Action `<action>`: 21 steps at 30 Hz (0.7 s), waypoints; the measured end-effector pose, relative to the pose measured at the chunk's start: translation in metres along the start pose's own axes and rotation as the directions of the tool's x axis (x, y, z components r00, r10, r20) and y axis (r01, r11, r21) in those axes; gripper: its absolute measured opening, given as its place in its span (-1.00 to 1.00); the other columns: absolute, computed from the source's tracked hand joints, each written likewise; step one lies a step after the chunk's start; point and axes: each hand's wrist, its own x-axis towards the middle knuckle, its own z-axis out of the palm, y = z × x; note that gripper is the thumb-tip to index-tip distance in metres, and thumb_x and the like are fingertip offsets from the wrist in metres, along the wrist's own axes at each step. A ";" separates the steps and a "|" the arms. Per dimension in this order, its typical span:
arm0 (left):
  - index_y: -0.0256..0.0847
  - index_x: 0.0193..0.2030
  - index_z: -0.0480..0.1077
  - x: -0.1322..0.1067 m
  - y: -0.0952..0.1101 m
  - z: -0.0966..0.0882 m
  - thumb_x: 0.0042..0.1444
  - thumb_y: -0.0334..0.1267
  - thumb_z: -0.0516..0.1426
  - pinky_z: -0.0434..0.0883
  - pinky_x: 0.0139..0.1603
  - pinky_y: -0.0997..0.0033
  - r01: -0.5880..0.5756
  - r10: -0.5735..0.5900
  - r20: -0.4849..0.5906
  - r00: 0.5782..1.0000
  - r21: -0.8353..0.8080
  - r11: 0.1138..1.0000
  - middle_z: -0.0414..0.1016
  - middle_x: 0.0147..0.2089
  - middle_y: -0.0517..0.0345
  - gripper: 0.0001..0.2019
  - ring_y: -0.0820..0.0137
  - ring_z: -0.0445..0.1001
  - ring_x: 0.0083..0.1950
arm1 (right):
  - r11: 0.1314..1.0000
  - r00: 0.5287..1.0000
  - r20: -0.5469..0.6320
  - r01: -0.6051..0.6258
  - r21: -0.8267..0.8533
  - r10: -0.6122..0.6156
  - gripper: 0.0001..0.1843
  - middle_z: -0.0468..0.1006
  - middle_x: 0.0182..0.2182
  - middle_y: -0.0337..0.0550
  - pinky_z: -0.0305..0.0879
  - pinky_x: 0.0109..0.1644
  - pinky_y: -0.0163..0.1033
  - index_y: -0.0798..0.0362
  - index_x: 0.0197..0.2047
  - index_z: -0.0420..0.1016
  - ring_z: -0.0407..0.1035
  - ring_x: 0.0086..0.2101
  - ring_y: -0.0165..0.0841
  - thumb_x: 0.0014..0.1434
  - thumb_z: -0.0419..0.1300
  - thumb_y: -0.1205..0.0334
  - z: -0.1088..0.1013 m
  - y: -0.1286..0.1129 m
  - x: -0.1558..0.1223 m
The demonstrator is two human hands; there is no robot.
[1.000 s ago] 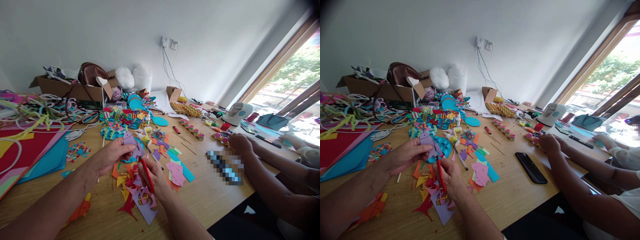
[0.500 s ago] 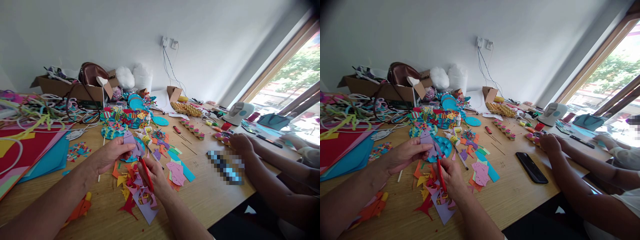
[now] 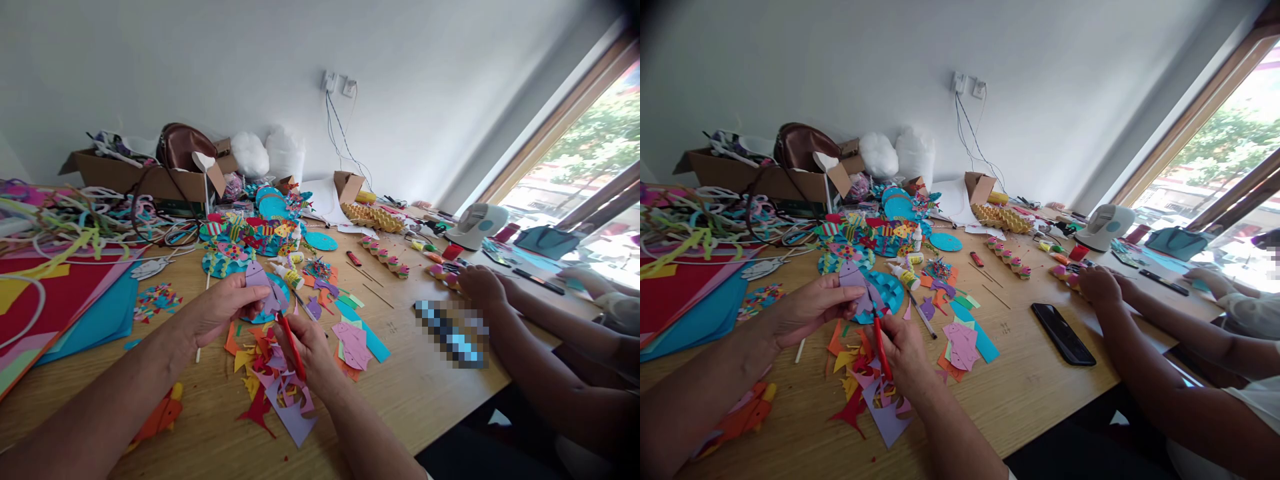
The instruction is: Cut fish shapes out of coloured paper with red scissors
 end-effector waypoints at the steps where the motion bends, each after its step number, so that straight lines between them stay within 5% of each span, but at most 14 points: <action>1: -0.24 -0.57 0.38 0.000 0.000 -0.001 -0.20 -0.14 0.28 0.23 -0.45 0.49 0.005 -0.005 0.000 1.000 0.003 1.000 0.35 -0.61 0.27 -0.77 0.51 0.24 -0.55 | 1.000 1.000 -0.003 -0.001 -0.006 0.001 -0.57 0.11 -0.68 -0.36 -0.09 -0.55 -0.35 0.02 -0.57 0.16 0.03 -0.61 -0.46 0.19 0.09 -0.07 0.000 0.000 0.000; 10: -0.22 -0.46 0.39 0.002 0.011 -0.015 -0.19 -0.11 0.28 0.21 -0.45 0.53 -0.098 0.106 -0.086 0.991 0.094 0.991 0.33 -0.53 0.31 -0.75 0.50 0.25 -0.48 | 0.999 0.999 0.041 -0.016 -0.041 0.018 -0.60 0.13 -0.64 -0.35 -0.06 -0.54 -0.35 0.04 -0.56 0.21 0.03 -0.59 -0.47 0.17 0.13 -0.02 0.001 -0.004 0.001; 21: -0.21 -0.49 0.31 0.004 0.007 -0.008 -0.24 -0.18 0.30 0.24 -0.45 0.52 -0.075 0.076 -0.087 0.993 0.014 0.997 0.30 -0.56 0.35 -0.74 0.53 0.25 -0.50 | 0.970 0.990 0.085 -0.131 0.203 0.115 -0.55 0.23 -0.73 -0.38 0.01 -0.64 -0.41 0.03 -0.58 0.17 0.12 -0.70 -0.52 0.17 0.07 -0.10 0.002 -0.015 -0.002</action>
